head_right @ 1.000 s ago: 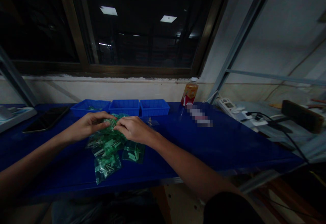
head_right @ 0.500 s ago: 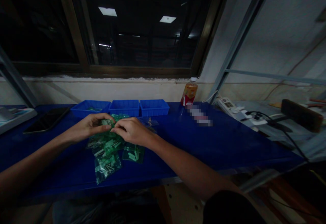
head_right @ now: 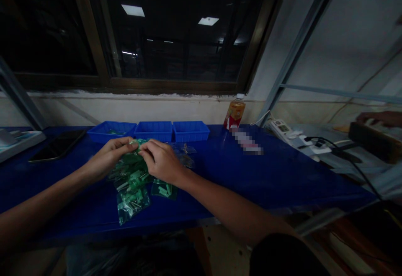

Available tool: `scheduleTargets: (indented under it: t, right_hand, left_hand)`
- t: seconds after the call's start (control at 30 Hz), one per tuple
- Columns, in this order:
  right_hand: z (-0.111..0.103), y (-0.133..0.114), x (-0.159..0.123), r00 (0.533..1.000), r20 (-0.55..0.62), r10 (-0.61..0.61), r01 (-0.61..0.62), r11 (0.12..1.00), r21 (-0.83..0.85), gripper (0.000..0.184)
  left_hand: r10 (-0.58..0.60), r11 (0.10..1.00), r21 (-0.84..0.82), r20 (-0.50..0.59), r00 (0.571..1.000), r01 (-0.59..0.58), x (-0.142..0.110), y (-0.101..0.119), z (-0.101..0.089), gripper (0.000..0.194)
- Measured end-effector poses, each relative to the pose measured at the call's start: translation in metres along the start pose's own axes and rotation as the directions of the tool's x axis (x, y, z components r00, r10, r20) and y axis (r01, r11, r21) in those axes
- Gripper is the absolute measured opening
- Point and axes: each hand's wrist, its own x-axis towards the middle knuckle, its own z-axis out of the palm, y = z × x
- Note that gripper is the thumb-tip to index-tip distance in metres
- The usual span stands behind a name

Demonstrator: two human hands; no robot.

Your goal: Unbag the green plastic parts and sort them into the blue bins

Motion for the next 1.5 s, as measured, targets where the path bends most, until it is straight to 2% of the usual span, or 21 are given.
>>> scheduleTargets:
  t: [0.13,0.2,0.27,0.3,0.37,0.43,0.57,0.67,0.8,1.07,1.2,1.37,1.5]
  right_hand:
    - [0.000,-0.002,-0.001,0.998,-0.009,-0.067,0.066,0.996,-0.056,0.016]
    - [0.000,-0.001,-0.001,0.997,-0.027,-0.075,0.073,0.995,-0.063,0.016]
    - [0.000,0.000,-0.001,0.997,-0.051,-0.064,0.061,0.997,-0.057,0.016]
    - [0.001,0.001,-0.001,0.997,-0.066,-0.051,0.048,0.998,-0.051,0.016]
    - [0.001,0.001,-0.001,0.995,-0.100,-0.021,0.018,0.999,-0.035,0.015]
    - [0.001,0.000,-0.001,0.991,-0.135,0.005,-0.008,1.000,-0.020,0.015]
    - [0.002,0.000,-0.001,0.983,-0.184,0.009,-0.010,1.000,-0.006,0.013]
    - [0.003,0.000,-0.001,0.985,-0.172,0.003,-0.003,1.000,-0.001,0.013]
    - [0.004,0.002,0.000,0.986,-0.157,0.051,-0.047,0.998,0.031,0.013]
    - [0.008,0.003,0.001,0.974,-0.127,0.186,-0.170,0.977,0.127,0.012]
    - [0.011,0.004,0.001,0.952,-0.110,0.286,-0.249,0.931,0.267,0.016]
    - [0.011,0.010,0.002,0.956,0.026,0.293,-0.285,0.905,0.314,0.024]
    - [0.005,0.018,0.004,0.948,0.175,0.265,-0.312,0.876,0.368,0.026]
  left_hand:
    - [0.018,1.000,-0.008,-0.049,0.999,-0.018,-0.001,0.001,0.006,0.018]
    - [0.126,0.989,0.100,-0.144,0.981,-0.112,-0.003,0.001,0.008,0.020]
    - [0.319,0.923,0.295,-0.233,0.919,-0.245,-0.005,0.002,0.009,0.030]
    - [0.414,0.864,0.399,-0.216,0.884,-0.307,-0.006,0.003,0.009,0.029]
    - [0.523,0.738,0.540,-0.080,0.849,-0.404,-0.009,0.005,0.008,0.019]
    - [0.514,0.694,0.563,0.049,0.856,-0.449,-0.011,0.007,0.006,0.020]
    - [0.410,0.755,0.516,0.110,0.905,-0.405,-0.011,0.008,0.003,0.028]
    - [0.369,0.747,0.555,0.109,0.923,-0.365,-0.010,0.008,0.003,0.029]
    - [0.378,0.700,0.629,0.073,0.923,-0.337,-0.011,0.009,0.005,0.026]
    - [0.454,0.636,0.684,0.043,0.890,-0.358,-0.007,0.004,0.005,0.019]
    - [0.464,0.611,0.701,0.059,0.884,-0.367,-0.007,0.001,0.007,0.017]
    - [0.468,0.523,0.751,0.141,0.872,-0.403,-0.009,-0.003,0.010,0.013]
    - [0.455,0.509,0.730,0.220,0.863,-0.455,-0.007,-0.003,0.009,0.010]
